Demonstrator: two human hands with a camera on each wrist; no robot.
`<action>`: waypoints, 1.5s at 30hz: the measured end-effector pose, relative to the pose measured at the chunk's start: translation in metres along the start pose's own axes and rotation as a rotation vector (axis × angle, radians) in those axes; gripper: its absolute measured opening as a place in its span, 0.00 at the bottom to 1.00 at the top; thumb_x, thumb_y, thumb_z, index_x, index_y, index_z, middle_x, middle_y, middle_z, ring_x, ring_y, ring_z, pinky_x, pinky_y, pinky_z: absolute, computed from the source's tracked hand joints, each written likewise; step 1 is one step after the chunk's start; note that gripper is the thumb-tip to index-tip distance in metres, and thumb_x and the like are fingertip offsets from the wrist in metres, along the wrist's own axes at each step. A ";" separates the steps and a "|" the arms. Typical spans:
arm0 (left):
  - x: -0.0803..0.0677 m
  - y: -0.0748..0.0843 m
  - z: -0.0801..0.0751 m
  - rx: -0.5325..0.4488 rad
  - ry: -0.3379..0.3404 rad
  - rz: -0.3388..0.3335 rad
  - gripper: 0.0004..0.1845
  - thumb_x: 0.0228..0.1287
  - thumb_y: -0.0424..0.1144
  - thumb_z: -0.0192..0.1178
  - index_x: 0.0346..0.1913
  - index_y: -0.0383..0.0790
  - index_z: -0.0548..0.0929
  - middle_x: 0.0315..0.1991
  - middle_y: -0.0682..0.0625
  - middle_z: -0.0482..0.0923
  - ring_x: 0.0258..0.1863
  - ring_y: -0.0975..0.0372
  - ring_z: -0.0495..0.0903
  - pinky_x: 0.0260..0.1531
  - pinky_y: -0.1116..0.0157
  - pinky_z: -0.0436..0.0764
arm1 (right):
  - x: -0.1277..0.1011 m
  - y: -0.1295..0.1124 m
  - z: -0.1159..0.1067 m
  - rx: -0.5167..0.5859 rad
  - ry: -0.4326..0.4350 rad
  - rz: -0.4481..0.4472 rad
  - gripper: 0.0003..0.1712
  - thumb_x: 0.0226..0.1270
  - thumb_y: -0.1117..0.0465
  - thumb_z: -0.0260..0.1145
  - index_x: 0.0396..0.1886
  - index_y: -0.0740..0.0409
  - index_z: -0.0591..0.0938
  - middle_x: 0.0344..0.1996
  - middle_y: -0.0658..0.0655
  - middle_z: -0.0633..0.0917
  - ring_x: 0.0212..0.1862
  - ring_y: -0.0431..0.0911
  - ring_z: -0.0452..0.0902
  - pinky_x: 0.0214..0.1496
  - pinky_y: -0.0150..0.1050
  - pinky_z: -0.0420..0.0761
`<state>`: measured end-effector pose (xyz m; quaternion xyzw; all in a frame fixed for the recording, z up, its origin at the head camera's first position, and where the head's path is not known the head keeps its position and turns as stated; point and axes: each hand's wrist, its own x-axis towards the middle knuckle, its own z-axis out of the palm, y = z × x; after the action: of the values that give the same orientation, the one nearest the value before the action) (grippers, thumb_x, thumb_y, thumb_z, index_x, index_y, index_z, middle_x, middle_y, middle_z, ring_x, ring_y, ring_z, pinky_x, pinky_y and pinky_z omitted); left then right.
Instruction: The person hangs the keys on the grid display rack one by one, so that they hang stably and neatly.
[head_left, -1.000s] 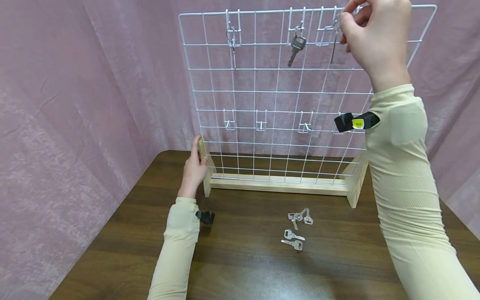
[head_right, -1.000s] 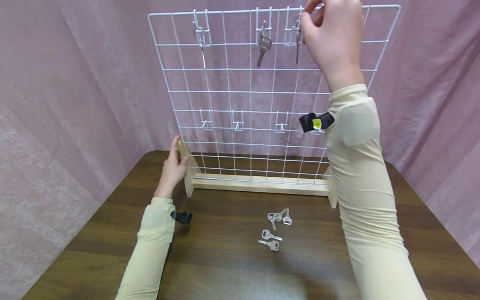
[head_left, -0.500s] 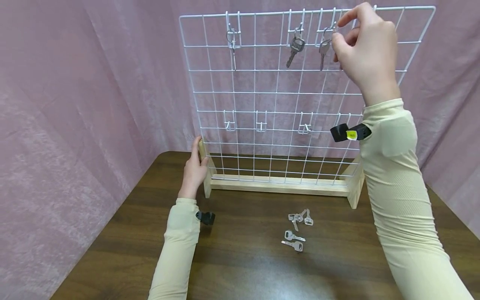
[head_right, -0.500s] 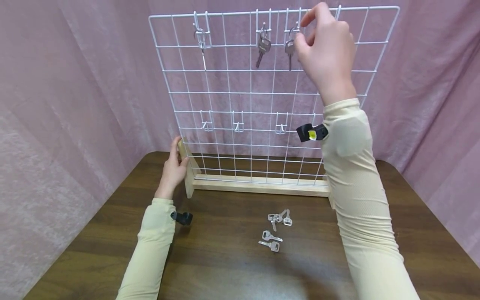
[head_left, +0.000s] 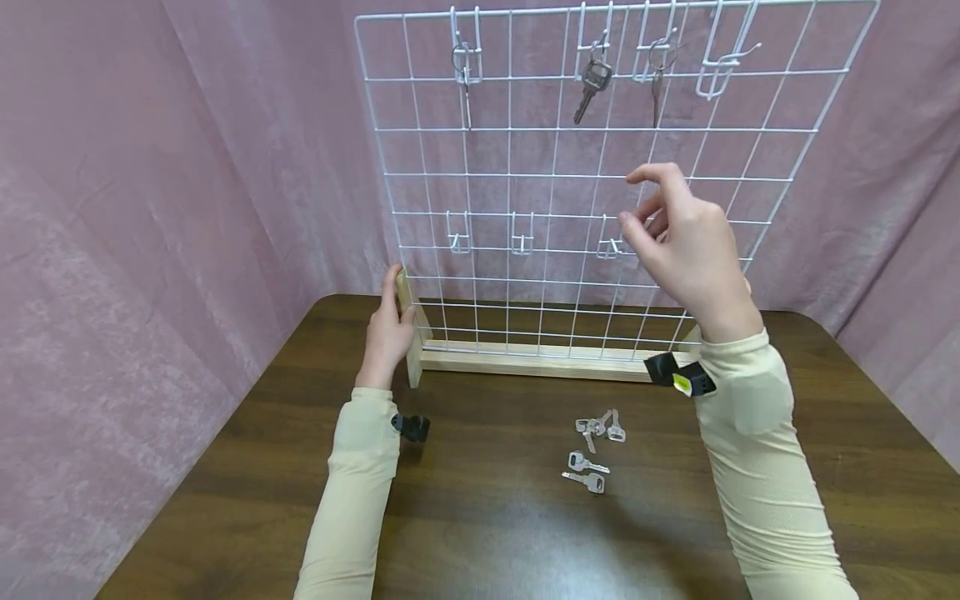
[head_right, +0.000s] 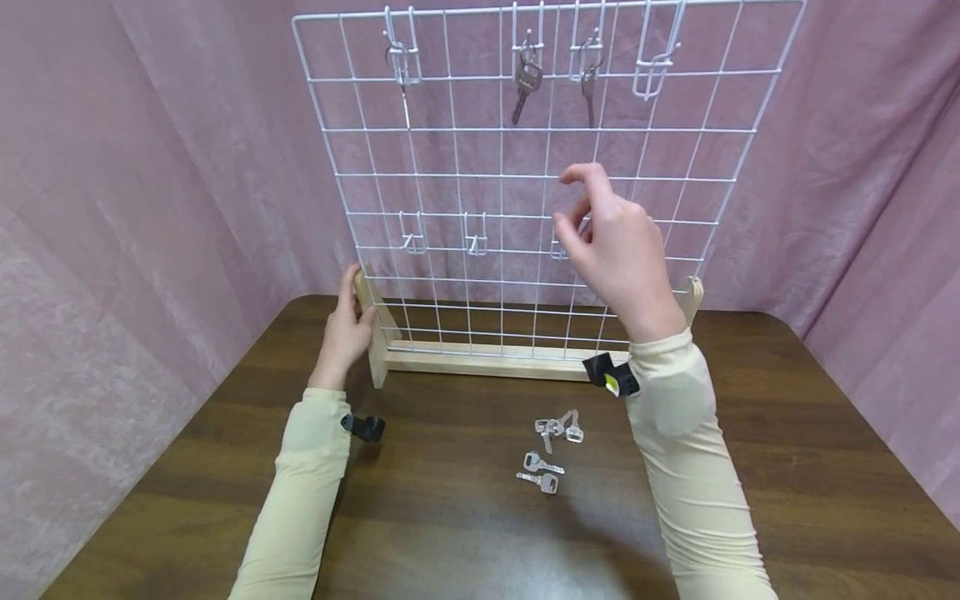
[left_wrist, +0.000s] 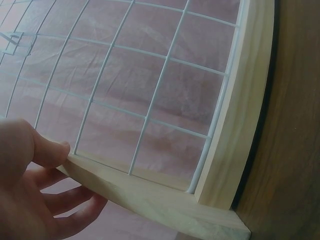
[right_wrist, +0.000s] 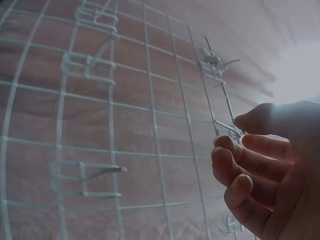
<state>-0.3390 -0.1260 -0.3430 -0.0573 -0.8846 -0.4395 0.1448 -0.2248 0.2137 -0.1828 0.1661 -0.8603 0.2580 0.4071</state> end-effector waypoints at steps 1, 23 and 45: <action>0.000 0.000 0.000 0.001 0.002 0.001 0.37 0.73 0.35 0.49 0.74 0.69 0.46 0.68 0.33 0.67 0.52 0.38 0.79 0.46 0.43 0.80 | -0.005 0.000 0.002 0.003 -0.002 -0.002 0.18 0.65 0.66 0.60 0.55 0.60 0.74 0.28 0.60 0.86 0.25 0.31 0.74 0.29 0.19 0.64; 0.003 -0.001 0.000 -0.007 -0.002 -0.001 0.36 0.74 0.35 0.49 0.74 0.68 0.47 0.70 0.36 0.65 0.54 0.39 0.79 0.45 0.43 0.81 | -0.070 0.026 0.033 -0.035 -0.218 -0.033 0.16 0.64 0.66 0.63 0.51 0.55 0.78 0.28 0.54 0.87 0.27 0.45 0.83 0.25 0.39 0.75; 0.002 -0.001 0.000 -0.012 -0.009 -0.016 0.36 0.74 0.36 0.48 0.74 0.70 0.46 0.70 0.34 0.63 0.57 0.38 0.76 0.50 0.43 0.79 | -0.090 0.042 0.051 -0.084 -0.463 -0.026 0.10 0.66 0.62 0.63 0.47 0.53 0.80 0.28 0.48 0.85 0.27 0.41 0.77 0.28 0.38 0.73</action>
<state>-0.3411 -0.1263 -0.3429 -0.0529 -0.8830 -0.4458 0.1371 -0.2217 0.2252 -0.2936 0.2148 -0.9385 0.1719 0.2087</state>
